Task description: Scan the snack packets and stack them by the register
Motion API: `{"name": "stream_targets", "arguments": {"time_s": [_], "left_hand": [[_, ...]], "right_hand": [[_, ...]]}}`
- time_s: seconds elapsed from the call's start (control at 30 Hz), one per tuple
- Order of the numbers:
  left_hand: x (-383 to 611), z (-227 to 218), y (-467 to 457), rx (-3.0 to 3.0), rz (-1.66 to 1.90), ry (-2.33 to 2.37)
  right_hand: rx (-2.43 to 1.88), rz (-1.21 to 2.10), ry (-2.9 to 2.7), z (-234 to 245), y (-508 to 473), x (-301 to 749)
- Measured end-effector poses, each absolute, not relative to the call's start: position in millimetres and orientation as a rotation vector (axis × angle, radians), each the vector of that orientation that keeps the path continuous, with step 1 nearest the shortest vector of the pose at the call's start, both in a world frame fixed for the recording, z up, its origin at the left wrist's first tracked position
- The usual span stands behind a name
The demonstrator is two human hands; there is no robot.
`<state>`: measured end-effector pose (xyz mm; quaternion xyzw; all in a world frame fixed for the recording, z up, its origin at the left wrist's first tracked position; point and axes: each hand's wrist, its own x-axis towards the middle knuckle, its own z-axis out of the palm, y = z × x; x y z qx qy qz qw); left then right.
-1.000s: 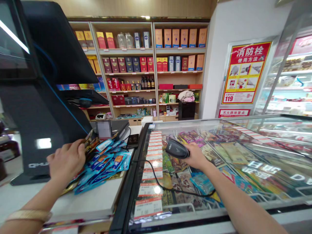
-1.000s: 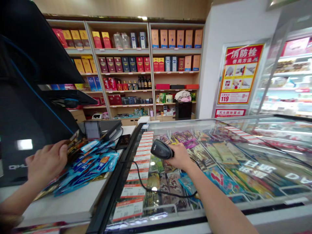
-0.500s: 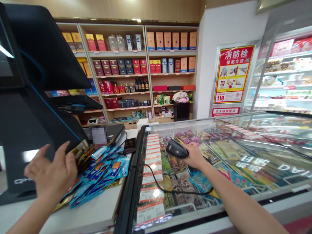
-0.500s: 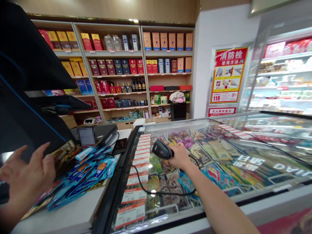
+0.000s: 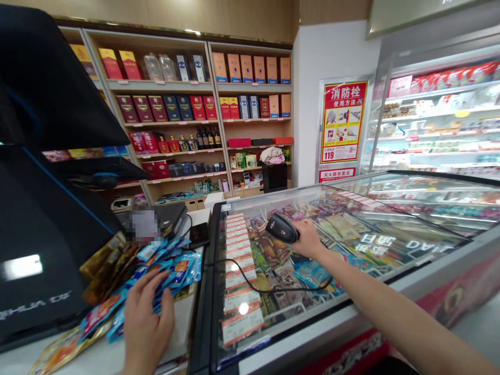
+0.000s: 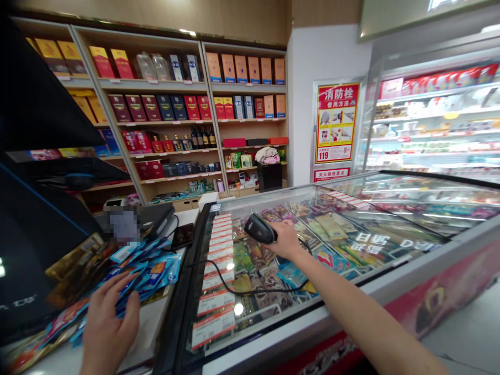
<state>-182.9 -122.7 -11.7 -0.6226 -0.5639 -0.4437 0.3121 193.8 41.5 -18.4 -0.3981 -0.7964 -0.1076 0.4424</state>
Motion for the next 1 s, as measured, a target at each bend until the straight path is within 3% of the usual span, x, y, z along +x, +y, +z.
{"name": "stream_targets", "arguments": {"time_s": [0.37, 0.77, 1.0], "left_hand": [[-159, -30, -118, -1.578, -0.733, -1.661], [-185, -22, -153, -1.229, -1.236, -1.724], [-268, -6, -188, -1.132, -0.821, -2.397]], "right_hand": [[-0.933, -0.359, -1.998, -40, 27, 199], [-0.931, -0.319, -2.037, -43, 21, 197], [-0.895, -0.291, -2.038, -43, 20, 196]]}}
